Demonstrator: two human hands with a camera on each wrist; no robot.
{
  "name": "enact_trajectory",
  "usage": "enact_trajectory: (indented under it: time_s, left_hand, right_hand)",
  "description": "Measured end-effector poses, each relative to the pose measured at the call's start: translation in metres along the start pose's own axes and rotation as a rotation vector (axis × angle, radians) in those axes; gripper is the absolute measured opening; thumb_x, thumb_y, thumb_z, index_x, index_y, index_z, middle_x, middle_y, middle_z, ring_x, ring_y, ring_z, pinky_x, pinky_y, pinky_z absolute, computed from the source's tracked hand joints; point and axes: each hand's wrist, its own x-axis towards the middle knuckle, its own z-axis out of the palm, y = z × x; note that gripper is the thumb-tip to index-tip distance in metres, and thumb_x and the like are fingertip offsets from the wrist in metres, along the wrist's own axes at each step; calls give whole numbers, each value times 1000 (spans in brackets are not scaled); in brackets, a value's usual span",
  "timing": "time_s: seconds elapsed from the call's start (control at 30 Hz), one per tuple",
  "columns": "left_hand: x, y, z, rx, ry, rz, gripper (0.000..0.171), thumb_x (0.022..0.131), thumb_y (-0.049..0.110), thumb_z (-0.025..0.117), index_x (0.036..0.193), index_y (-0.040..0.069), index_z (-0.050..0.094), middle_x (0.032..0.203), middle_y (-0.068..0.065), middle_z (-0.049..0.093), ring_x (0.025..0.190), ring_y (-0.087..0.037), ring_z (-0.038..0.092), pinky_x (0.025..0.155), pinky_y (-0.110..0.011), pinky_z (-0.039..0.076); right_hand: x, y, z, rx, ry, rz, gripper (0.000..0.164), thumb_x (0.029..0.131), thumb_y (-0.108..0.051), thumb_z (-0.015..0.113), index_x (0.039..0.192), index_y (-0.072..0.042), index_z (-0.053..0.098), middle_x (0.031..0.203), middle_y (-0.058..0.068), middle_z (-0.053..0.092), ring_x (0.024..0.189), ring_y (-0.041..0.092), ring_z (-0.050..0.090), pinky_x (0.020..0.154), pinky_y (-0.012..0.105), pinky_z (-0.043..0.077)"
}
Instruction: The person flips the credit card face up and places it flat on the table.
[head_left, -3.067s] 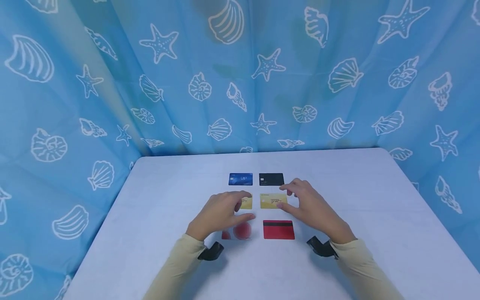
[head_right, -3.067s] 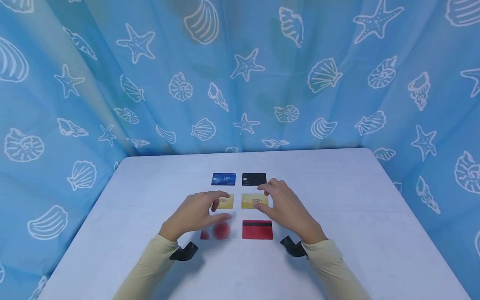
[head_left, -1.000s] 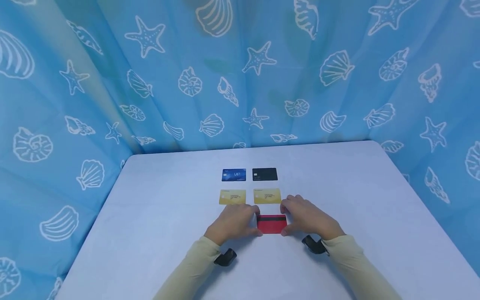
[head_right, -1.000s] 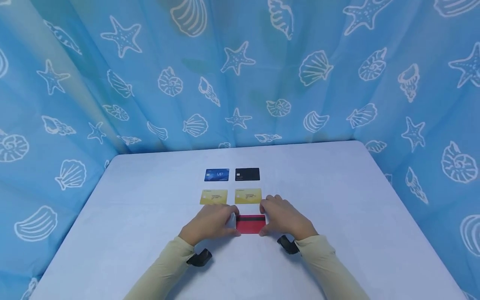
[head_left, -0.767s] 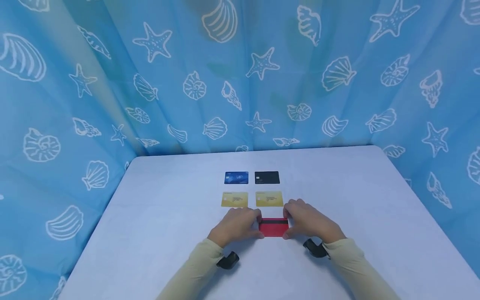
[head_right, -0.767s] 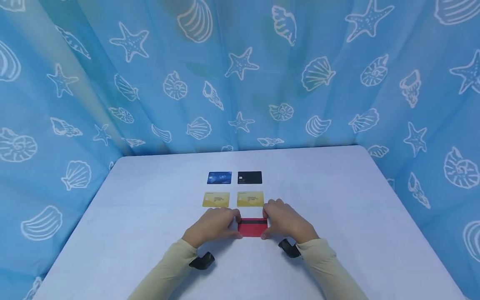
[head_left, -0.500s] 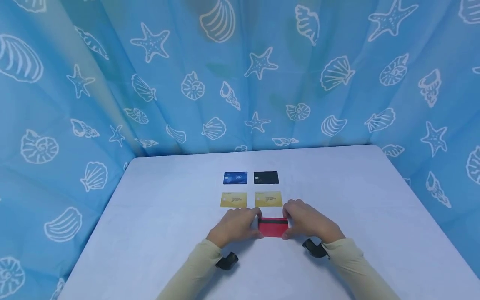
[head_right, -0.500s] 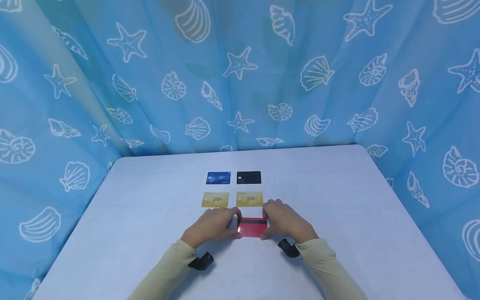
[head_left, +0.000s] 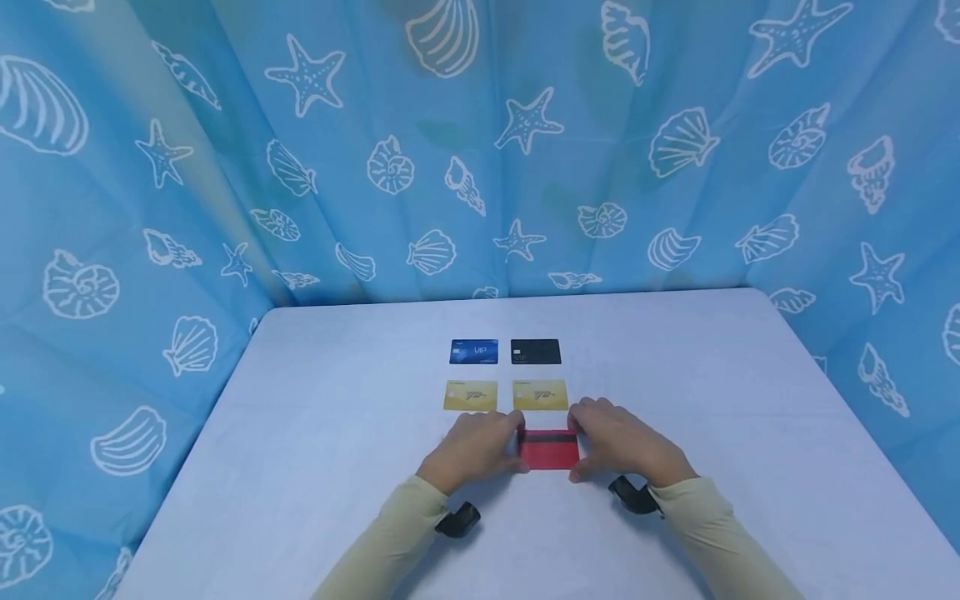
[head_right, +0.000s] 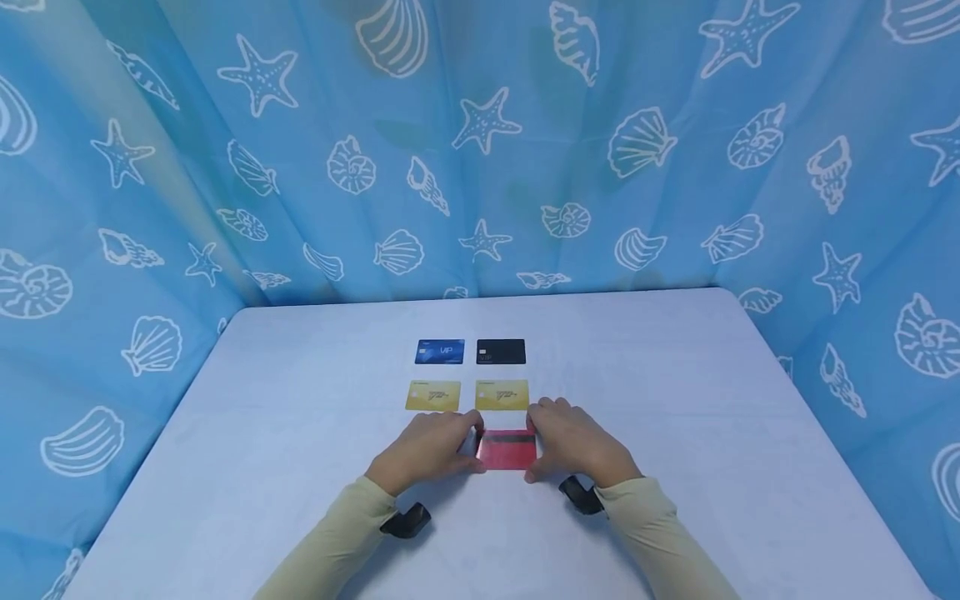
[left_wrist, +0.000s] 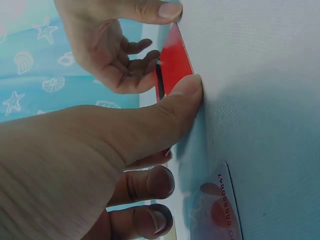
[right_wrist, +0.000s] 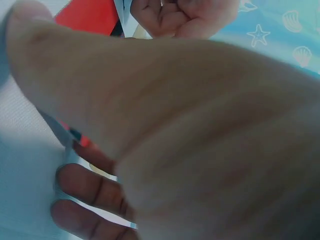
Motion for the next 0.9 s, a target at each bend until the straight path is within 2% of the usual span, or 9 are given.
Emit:
enact_trajectory:
  time_s: [0.2,0.5,0.67,0.9]
  left_hand:
    - [2,0,2,34,2,33,39,85,41,85,110,17,69,85,7,71,66,-8,54,63,-22,44]
    - [3,-1,2,61,12,36,38,86,44,83,109,16,71,86,6,71,67,-8,54,63,-23,45]
    - [4,-1,2,60,1,32,42,85,46,84,114,16,72,88,6,72,69,-7,56,65,-22,46]
    - [4,-3,0,67,-5,31,48,86,47,83,121,16,72,93,5,75,72,-7,58,69,-21,50]
  right_hand:
    - [-2,0,1,28,-19,-5,65,67,-29,98,118,-13,59,105,-1,61,99,18,54,87,40,54]
    - [-2,0,-2,8,-12,-20,66,69,-33,96,121,-13,59,110,0,62,101,18,55,91,42,55]
    - [-1,-1,-6,2,-6,-2,67,68,-34,97,121,-13,60,111,1,63,101,18,56,93,43,56]
    - [0,-1,-8,-2,1,-1,68,67,-35,98,121,-14,61,109,0,63,98,17,55,88,39,56]
